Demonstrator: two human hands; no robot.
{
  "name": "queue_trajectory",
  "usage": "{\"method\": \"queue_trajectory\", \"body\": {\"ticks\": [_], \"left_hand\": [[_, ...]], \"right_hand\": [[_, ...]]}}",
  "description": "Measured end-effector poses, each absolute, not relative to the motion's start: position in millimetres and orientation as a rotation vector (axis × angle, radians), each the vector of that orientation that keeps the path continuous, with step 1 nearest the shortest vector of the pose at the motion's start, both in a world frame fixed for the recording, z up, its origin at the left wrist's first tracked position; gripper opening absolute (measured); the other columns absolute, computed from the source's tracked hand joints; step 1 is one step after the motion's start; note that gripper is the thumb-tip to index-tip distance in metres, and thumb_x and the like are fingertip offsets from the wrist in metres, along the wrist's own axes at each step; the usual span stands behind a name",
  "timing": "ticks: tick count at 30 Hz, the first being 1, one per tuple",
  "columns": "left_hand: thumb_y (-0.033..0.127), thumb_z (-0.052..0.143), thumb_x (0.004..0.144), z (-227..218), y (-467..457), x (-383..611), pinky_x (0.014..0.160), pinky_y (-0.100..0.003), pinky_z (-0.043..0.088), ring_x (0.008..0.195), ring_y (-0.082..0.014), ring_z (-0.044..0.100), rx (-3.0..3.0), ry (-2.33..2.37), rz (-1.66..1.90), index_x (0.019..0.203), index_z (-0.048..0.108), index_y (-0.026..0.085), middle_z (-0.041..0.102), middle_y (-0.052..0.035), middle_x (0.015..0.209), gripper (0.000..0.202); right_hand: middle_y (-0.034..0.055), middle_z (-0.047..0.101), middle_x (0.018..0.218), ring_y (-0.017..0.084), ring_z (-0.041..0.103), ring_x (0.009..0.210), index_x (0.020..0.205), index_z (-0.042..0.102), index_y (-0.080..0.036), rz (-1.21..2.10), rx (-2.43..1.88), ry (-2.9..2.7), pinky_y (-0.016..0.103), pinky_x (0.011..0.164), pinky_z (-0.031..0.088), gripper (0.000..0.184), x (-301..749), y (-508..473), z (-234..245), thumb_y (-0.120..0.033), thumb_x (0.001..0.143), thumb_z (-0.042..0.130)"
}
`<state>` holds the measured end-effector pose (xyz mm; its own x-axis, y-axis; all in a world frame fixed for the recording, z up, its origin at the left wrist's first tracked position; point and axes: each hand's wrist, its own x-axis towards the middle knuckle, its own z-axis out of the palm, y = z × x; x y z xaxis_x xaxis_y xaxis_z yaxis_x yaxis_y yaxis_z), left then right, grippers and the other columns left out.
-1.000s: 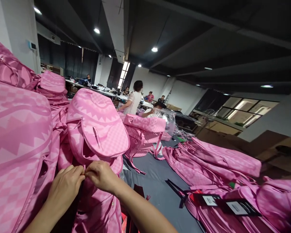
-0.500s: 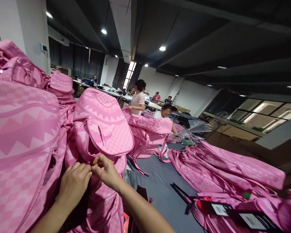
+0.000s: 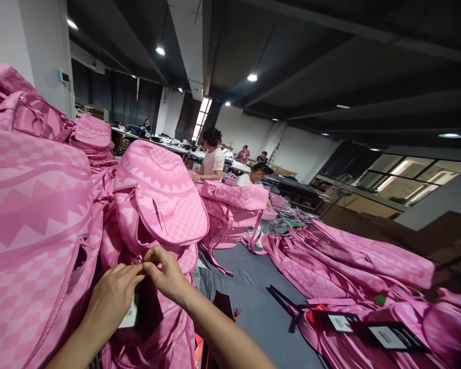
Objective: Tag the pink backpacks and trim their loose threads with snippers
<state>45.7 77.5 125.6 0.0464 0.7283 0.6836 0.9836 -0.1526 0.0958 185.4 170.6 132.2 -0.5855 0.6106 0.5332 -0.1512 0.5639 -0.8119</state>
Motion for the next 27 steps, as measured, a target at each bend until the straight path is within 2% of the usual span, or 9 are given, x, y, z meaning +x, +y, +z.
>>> {"method": "queue_trajectory", "body": {"ticks": [5,9,13,18,22,25,27], "left_hand": [[0.028,0.046,0.095,125.7,74.4,47.1,0.066,-0.034,0.043,0.067,-0.0209,0.064,-1.822,-1.82,-0.763,0.079,0.062,0.022,0.068,-0.0014,0.073,0.023],[0.025,0.042,0.096,124.6,73.8,45.8,0.067,-0.031,0.045,0.073,-0.019,0.067,-1.888,-1.753,-0.801,0.094,0.065,0.023,0.073,-0.0021,0.084,0.023],[0.029,0.045,0.095,124.3,74.2,43.9,0.067,-0.032,0.044,0.07,-0.0204,0.066,-1.839,-1.83,-0.75,0.082,0.062,0.022,0.072,-0.0013,0.079,0.023],[0.025,0.041,0.097,126.6,72.4,45.2,0.071,-0.029,0.047,0.08,-0.0185,0.069,-1.909,-1.882,-0.76,0.099,0.065,0.025,0.075,0.0006,0.093,0.024],[0.028,0.045,0.096,127.9,70.9,47.3,0.071,-0.032,0.046,0.076,-0.0208,0.068,-1.849,-1.961,-0.686,0.086,0.063,0.023,0.074,0.0003,0.086,0.021],[0.022,0.043,0.096,128.7,70.4,48.4,0.073,-0.03,0.048,0.082,-0.0186,0.07,-1.894,-1.947,-0.701,0.098,0.066,0.023,0.075,0.0002,0.095,0.022],[0.02,0.043,0.095,130.4,69.7,49.8,0.073,-0.03,0.047,0.08,-0.0187,0.07,-1.875,-1.954,-0.679,0.097,0.067,0.024,0.076,0.0007,0.094,0.023]], "right_hand": [[-0.0031,0.057,0.078,0.012,0.056,0.069,0.09,0.053,-0.021,1.121,-0.402,-1.917,0.022,0.063,0.044,0.009,184.0,167.0,129.8,-0.015,0.082,0.053],[-0.0031,0.057,0.076,0.012,0.054,0.068,0.088,0.054,-0.021,1.026,-0.408,-1.936,0.023,0.063,0.043,0.009,182.5,165.9,128.8,-0.014,0.082,0.053],[-0.0032,0.056,0.076,0.012,0.055,0.068,0.088,0.053,-0.021,1.053,-0.388,-1.928,0.022,0.062,0.042,0.01,182.1,163.9,130.5,-0.012,0.084,0.051],[-0.0025,0.058,0.077,0.012,0.055,0.069,0.088,0.054,-0.021,1.018,-0.405,-1.92,0.023,0.064,0.042,0.009,182.1,162.7,131.1,-0.013,0.084,0.052],[-0.0031,0.058,0.074,0.012,0.055,0.065,0.088,0.053,-0.021,1.043,-0.425,-1.916,0.023,0.06,0.04,0.01,180.9,161.7,129.4,-0.012,0.084,0.051],[-0.0029,0.058,0.075,0.012,0.055,0.066,0.088,0.054,-0.021,1.027,-0.443,-1.916,0.023,0.061,0.04,0.01,179.7,162.3,127.5,-0.012,0.084,0.051],[-0.0025,0.058,0.077,0.013,0.055,0.068,0.088,0.054,-0.021,1.015,-0.436,-1.918,0.024,0.063,0.041,0.009,178.9,163.1,126.0,-0.013,0.084,0.051]]}}
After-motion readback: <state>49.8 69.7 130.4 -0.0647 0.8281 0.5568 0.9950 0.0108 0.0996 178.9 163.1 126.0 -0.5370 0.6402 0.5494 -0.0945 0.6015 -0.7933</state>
